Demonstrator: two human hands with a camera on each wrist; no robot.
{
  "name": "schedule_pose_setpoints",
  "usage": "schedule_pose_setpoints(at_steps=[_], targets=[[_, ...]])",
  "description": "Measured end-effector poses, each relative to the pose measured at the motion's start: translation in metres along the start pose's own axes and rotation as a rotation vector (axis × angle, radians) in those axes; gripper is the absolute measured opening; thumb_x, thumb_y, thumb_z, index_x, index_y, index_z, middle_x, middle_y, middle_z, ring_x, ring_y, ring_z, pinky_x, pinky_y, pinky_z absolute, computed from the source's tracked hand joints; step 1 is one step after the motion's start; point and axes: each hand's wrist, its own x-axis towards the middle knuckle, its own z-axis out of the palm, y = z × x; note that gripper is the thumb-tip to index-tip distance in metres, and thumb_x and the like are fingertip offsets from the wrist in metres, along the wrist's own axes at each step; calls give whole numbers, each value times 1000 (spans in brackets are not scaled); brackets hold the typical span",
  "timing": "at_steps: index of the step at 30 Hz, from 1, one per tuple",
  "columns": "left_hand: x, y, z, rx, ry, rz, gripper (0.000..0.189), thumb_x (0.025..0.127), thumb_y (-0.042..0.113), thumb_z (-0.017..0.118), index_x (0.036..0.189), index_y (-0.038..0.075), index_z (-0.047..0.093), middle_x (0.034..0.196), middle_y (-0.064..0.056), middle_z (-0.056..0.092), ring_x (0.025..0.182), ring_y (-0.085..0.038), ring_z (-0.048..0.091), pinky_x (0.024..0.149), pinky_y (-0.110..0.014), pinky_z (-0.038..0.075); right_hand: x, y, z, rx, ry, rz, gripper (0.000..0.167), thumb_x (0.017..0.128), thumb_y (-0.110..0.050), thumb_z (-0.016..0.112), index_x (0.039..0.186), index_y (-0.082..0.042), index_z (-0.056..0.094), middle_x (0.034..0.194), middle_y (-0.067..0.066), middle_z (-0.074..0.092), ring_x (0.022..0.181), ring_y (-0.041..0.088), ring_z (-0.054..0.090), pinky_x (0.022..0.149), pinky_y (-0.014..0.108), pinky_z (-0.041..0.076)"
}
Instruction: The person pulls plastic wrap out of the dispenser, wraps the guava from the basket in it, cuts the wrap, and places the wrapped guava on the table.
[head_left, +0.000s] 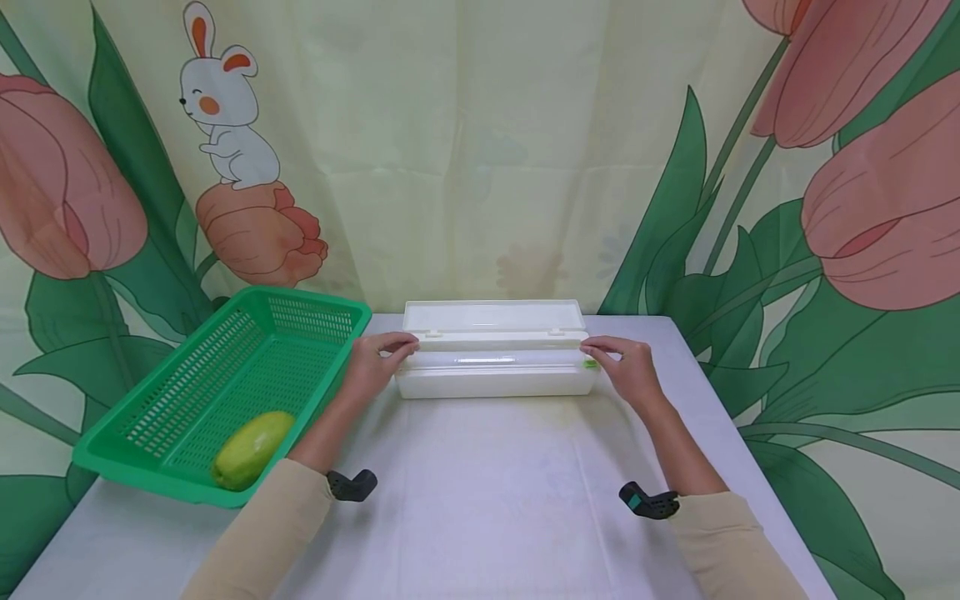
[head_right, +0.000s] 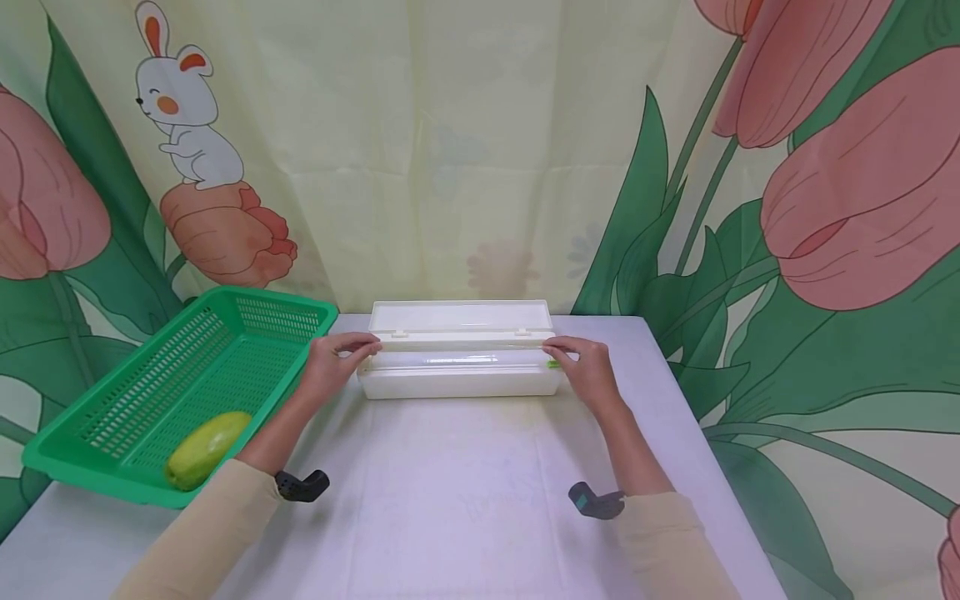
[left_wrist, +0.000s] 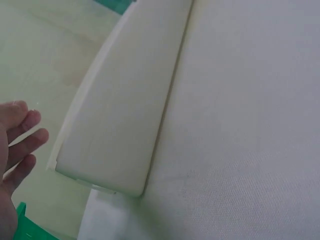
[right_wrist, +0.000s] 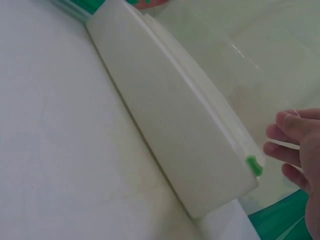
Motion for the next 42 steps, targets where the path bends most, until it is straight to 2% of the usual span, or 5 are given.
schedule_pose_setpoints(at_steps=[6,13,28,36,42], targets=[[0,4,-3,3,-2,-5,13,83,11,75,94,6,77,85,-9,76,80,-22,72,70,-13,51,0,-1,-3,-1,-40,35,20,90,-15,67,107,-5,73,109,16,73,109,33,66,94,48,53],[-2,7,-6,12,7,28,11,83,12,76,93,6,77,83,-9,76,77,-22,72,69,-20,54,-1,-3,-7,-4,-42,5,20,90,-15,67,106,-6,74,106,15,73,105,32,68,92,48,54],[-5,12,-12,20,8,57,11,82,10,76,92,6,77,83,-9,76,78,-22,73,69,-5,46,-3,-7,-14,3,-70,20,21,92,-19,66,108,-8,74,108,14,73,107,32,67,96,53,51],[-6,16,-15,36,18,75,11,83,11,75,92,7,77,83,-8,76,78,-22,73,72,-14,52,-4,-13,-20,-19,-66,9,21,92,-18,65,109,-8,73,110,14,72,109,33,66,95,51,51],[-5,19,-18,32,21,90,12,82,11,76,93,7,77,84,-8,76,78,-20,73,72,-9,50,-5,-16,-24,-27,-54,-3,21,92,-18,66,108,-8,74,109,14,73,108,32,67,93,48,53]])
